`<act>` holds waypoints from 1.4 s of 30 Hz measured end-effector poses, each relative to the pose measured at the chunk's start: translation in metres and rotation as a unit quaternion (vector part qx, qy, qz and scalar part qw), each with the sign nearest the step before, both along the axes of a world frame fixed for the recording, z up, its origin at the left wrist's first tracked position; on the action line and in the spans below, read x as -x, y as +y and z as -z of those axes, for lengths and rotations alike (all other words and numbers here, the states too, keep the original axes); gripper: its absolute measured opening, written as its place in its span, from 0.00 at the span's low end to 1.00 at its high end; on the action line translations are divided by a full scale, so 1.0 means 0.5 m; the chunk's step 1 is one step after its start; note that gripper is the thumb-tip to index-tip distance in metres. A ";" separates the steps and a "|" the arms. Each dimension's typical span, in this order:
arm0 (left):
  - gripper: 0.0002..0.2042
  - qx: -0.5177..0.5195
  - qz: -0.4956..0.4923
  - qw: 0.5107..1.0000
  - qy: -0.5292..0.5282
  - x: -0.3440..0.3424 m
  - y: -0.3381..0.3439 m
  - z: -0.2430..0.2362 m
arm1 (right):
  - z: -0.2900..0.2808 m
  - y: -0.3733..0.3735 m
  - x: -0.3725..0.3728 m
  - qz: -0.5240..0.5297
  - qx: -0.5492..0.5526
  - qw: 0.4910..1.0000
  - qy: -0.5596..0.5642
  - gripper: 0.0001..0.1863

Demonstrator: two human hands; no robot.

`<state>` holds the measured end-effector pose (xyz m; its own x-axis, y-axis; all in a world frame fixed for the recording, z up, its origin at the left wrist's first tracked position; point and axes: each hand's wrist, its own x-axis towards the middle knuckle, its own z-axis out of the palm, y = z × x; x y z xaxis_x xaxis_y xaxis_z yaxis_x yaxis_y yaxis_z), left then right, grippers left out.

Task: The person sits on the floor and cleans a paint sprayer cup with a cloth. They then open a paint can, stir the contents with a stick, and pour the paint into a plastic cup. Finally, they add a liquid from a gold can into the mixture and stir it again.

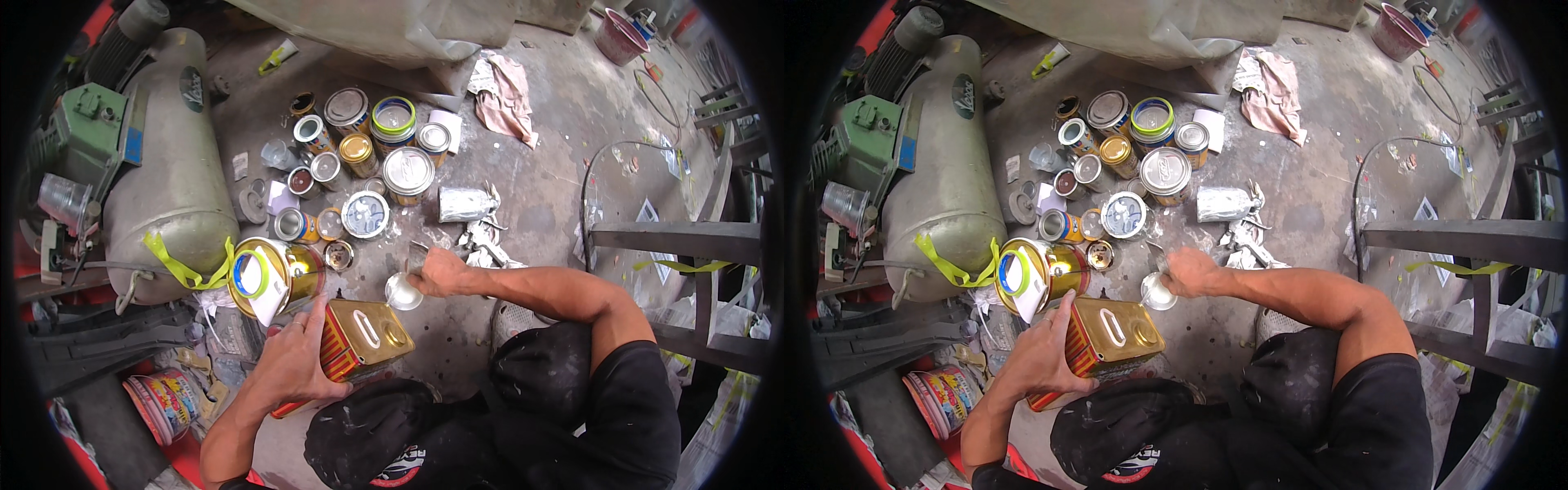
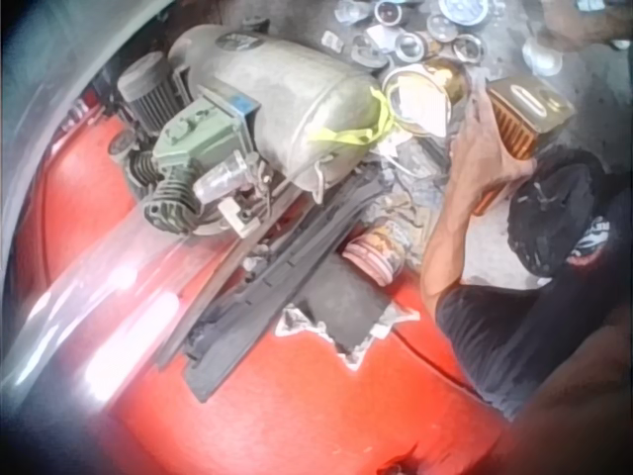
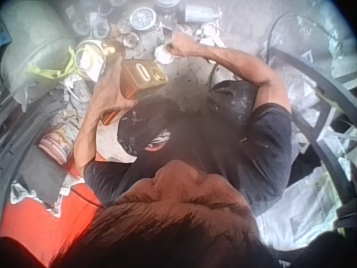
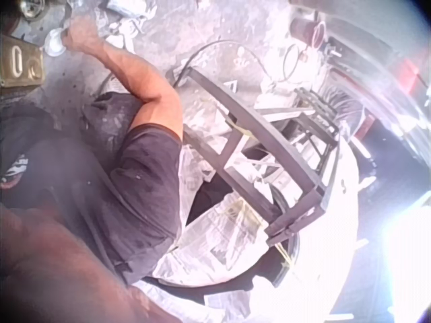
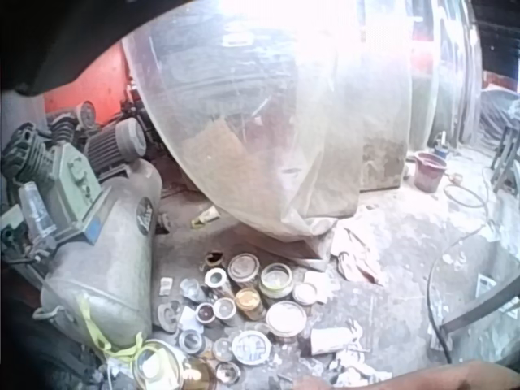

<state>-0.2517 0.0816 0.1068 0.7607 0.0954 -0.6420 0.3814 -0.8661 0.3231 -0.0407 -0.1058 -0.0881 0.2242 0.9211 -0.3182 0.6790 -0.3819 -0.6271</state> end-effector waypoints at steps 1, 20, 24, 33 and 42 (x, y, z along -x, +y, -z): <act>0.66 0.001 0.001 1.000 -0.001 0.000 0.000 0.001 | -0.004 0.002 0.000 0.008 0.013 1.000 0.010 0.21; 0.67 0.020 0.005 0.999 -0.029 0.004 0.011 0.023 | -0.002 0.007 -0.002 0.009 0.033 0.999 0.015 0.21; 0.67 0.020 0.003 0.999 -0.037 0.007 0.015 0.028 | -0.007 0.008 -0.003 0.007 0.034 0.999 0.020 0.22; 0.67 0.026 -0.004 0.999 -0.032 0.007 0.016 0.028 | 0.004 0.010 -0.002 0.003 0.041 0.999 0.017 0.22; 0.64 0.040 -0.093 0.986 -0.135 0.073 0.021 0.067 | 0.067 0.005 -0.007 0.076 -0.026 0.997 0.018 0.20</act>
<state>-0.2884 0.0923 0.0734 0.8786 0.2062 -0.4307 0.4223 -0.7566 0.4993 -0.0370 -0.1033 -0.1214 0.3516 0.8931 -0.2807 0.5923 -0.4444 -0.6721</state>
